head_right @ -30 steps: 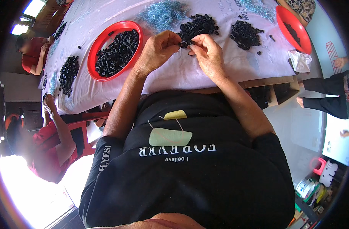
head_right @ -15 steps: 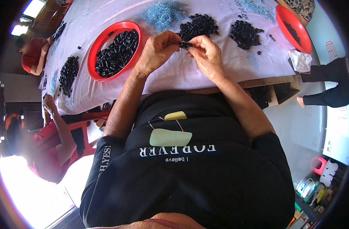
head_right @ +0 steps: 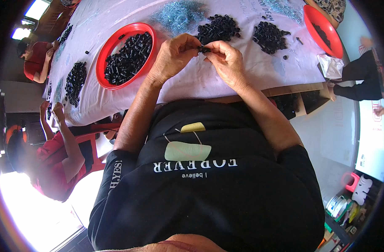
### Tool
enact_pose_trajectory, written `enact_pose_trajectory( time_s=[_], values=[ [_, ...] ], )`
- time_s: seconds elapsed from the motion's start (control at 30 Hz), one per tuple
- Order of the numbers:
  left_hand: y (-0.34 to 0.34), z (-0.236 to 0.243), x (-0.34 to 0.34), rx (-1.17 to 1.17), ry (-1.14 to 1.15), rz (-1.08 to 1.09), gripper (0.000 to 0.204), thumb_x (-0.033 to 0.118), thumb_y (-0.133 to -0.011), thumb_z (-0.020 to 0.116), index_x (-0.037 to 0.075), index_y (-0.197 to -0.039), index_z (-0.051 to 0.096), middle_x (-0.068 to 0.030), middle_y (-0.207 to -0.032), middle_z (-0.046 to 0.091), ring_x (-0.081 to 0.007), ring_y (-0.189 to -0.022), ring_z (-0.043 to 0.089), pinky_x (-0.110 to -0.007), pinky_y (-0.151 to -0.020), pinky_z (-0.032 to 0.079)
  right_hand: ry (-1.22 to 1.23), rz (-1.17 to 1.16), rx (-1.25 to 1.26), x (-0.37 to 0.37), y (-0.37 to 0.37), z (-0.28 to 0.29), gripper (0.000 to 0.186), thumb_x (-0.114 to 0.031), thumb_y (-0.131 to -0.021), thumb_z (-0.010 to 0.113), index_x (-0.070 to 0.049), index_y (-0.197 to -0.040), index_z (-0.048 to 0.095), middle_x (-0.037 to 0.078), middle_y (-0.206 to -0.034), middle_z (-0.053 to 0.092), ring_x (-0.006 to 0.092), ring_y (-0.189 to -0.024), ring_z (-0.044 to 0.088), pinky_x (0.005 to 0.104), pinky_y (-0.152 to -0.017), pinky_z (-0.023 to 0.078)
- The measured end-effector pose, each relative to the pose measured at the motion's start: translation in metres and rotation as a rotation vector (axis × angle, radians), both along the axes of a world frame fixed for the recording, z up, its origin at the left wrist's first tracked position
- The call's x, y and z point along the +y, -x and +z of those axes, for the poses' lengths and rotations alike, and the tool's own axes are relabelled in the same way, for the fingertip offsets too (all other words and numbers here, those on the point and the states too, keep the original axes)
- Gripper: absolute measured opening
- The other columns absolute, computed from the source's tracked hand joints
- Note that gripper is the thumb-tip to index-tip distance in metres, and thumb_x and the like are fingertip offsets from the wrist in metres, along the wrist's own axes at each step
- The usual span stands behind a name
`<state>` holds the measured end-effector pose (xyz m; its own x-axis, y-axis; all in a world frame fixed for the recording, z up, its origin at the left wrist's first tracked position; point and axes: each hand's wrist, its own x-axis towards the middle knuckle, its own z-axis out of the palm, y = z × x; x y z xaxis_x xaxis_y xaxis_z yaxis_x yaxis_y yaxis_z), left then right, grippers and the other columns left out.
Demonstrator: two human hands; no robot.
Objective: The person sorts and inspects small black plastic components by hand on a workshop table.
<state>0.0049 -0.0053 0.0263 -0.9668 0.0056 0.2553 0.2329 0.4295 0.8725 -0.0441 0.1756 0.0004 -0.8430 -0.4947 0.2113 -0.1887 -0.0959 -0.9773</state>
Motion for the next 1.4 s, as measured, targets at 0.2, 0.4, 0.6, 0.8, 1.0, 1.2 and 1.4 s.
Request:
enact_pose_trajectory(
  time_s=[0.2,0.4,0.6,0.8,1.0,1.2,1.4],
  values=[
    [-0.002,0.005,-0.001,0.015,0.099,0.032,0.020,-0.002,-0.082,0.065,-0.001,-0.102,0.065,-0.0088,-0.089,0.071,-0.0123,-0.083,0.067,-0.027,-0.077,0.054,0.074,-0.018,-0.022,0.002,0.004,-0.004,0.015,0.004,-0.090,0.062,0.002,-0.105,0.063,0.005,-0.091,0.067,0.0101,-0.080,0.065,0.0243,-0.074,0.056],
    [-0.006,-0.004,-0.001,0.002,0.354,-0.028,0.017,0.002,-0.079,0.066,0.001,-0.096,0.066,-0.0117,-0.083,0.071,-0.0187,-0.077,0.070,-0.031,-0.070,0.055,0.071,-0.126,-0.060,0.004,0.007,-0.003,0.015,-0.004,-0.092,0.064,-0.002,-0.107,0.063,0.002,-0.091,0.067,0.0085,-0.079,0.065,0.0214,-0.068,0.051],
    [-0.005,-0.007,-0.002,0.067,0.466,-0.054,0.014,0.004,-0.079,0.066,0.002,-0.093,0.066,-0.0132,-0.080,0.069,-0.0245,-0.072,0.070,-0.033,-0.067,0.055,0.074,-0.154,-0.071,0.006,0.012,-0.008,0.017,-0.007,-0.092,0.064,-0.005,-0.108,0.063,0.001,-0.093,0.067,0.0078,-0.079,0.065,0.0208,-0.066,0.049],
    [-0.003,-0.001,-0.026,0.180,0.458,0.089,0.010,0.005,-0.081,0.064,0.002,-0.091,0.067,-0.0144,-0.079,0.069,-0.0273,-0.071,0.070,-0.034,-0.066,0.055,0.075,-0.173,-0.065,0.006,0.012,-0.007,0.016,-0.007,-0.092,0.065,-0.005,-0.107,0.064,0.001,-0.092,0.068,0.0080,-0.077,0.065,0.0213,-0.066,0.050],
    [-0.003,-0.009,-0.025,0.149,0.541,0.091,0.009,0.005,-0.080,0.063,0.003,-0.087,0.068,-0.0150,-0.078,0.069,-0.0308,-0.072,0.069,-0.037,-0.066,0.054,0.097,-0.166,-0.075,0.006,0.013,-0.009,0.015,-0.009,-0.093,0.065,-0.005,-0.107,0.065,0.001,-0.092,0.068,0.0077,-0.078,0.064,0.0210,-0.066,0.048],
    [-0.005,-0.015,-0.012,0.106,0.582,0.097,0.008,0.008,-0.078,0.064,0.003,-0.084,0.067,-0.0161,-0.080,0.068,-0.0353,-0.073,0.066,-0.042,-0.066,0.052,0.114,-0.241,-0.083,0.005,0.013,-0.005,0.013,-0.007,-0.093,0.063,-0.004,-0.105,0.063,0.002,-0.090,0.067,0.0079,-0.075,0.064,0.0213,-0.063,0.050],
    [-0.005,-0.015,-0.006,0.057,0.642,0.135,0.007,0.008,-0.079,0.061,0.003,-0.083,0.065,-0.0179,-0.084,0.067,-0.0383,-0.078,0.065,-0.046,-0.070,0.051,0.006,-0.291,-0.007,0.002,0.008,-0.008,0.013,-0.006,-0.092,0.063,-0.004,-0.105,0.062,0.002,-0.088,0.066,0.0078,-0.066,0.064,0.0209,-0.055,0.049]
  ],
)
